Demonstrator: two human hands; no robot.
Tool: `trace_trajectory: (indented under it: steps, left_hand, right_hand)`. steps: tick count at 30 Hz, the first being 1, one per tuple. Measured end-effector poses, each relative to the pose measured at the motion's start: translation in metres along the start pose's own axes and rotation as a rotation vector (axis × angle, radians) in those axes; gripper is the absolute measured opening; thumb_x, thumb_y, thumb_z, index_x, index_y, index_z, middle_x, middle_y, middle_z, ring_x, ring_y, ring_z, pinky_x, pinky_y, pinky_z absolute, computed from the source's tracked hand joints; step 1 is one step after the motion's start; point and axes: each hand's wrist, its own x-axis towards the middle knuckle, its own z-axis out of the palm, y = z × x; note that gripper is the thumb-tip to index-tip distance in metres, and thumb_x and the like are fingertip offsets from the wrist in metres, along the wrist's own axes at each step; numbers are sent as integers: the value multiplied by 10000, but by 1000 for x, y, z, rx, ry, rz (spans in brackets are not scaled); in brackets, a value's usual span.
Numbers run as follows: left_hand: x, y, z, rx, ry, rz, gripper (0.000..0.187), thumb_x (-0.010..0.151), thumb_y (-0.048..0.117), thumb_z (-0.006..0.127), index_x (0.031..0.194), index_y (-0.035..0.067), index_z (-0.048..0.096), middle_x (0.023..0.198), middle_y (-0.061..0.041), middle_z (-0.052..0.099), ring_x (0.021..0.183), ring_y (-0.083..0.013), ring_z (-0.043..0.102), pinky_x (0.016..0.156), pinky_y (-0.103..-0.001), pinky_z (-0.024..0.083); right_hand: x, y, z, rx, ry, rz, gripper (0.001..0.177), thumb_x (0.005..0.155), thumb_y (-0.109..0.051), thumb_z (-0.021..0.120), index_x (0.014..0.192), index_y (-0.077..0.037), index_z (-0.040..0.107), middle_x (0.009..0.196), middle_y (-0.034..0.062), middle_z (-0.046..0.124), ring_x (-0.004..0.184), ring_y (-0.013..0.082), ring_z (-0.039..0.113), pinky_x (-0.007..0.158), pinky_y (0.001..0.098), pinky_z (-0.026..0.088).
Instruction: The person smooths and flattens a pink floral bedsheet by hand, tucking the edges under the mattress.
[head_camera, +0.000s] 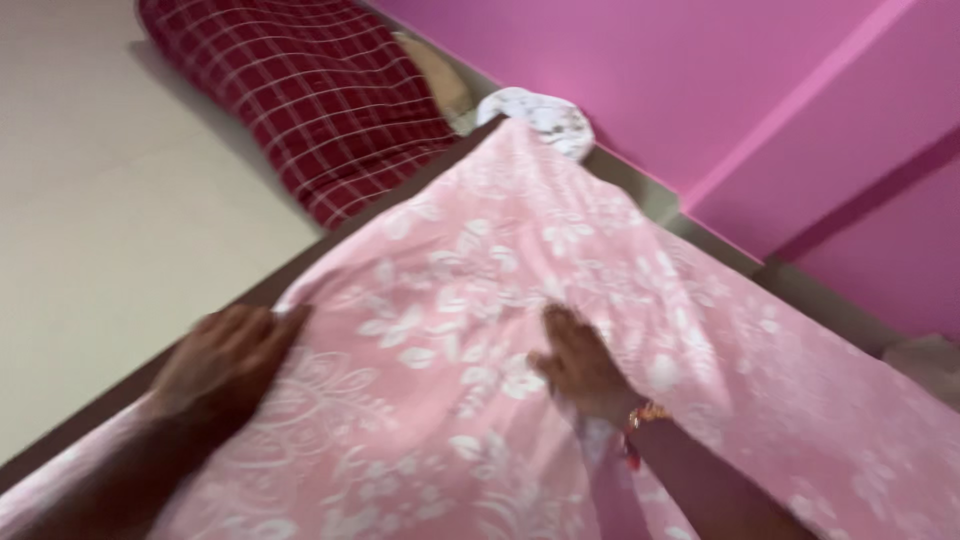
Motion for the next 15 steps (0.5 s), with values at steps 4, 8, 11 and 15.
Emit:
trace_trajectory:
  steps: [4, 8, 11, 15]
  left_hand:
    - [4, 4, 2, 143, -251, -126, 615, 960, 163, 568, 1558, 189, 426, 1174, -43, 630, 1107, -197, 624, 974, -361, 539]
    - [10, 15, 6, 327, -3, -121, 393, 855, 284, 598, 1246, 257, 577, 1377, -52, 592, 1310, -242, 572, 1067, -475, 474]
    - [42, 42, 11, 465, -62, -115, 157, 926, 320, 530, 1064, 272, 587, 1525, -66, 501, 1465, -224, 480, 1225, -472, 374]
    - [83, 106, 25, 42, -132, 92, 450, 968, 330, 458, 1355, 129, 567, 1588, -116, 389, 1539, -273, 361, 1325, -465, 190]
  right_hand:
    - [-21, 26, -1, 128, 121, 152, 638, 1071, -384, 463, 1581, -33, 307, 1698, 165, 244, 1591, 289, 180, 1282, 440, 179]
    - [-77, -56, 18, 118, 36, -235, 669, 1045, -432, 503, 1574, -48, 360, 1661, 162, 343, 1562, 302, 291, 1273, 466, 217]
    - [-127, -77, 12, 42, -75, -513, 693, 1025, -467, 533, 1568, -58, 399, 1633, 160, 418, 1540, 312, 373, 1267, 486, 245]
    - [-126, 20, -4, 162, -52, -164, 670, 1034, -328, 539, 1587, -12, 334, 1659, 206, 287, 1533, 347, 227, 1233, 507, 170]
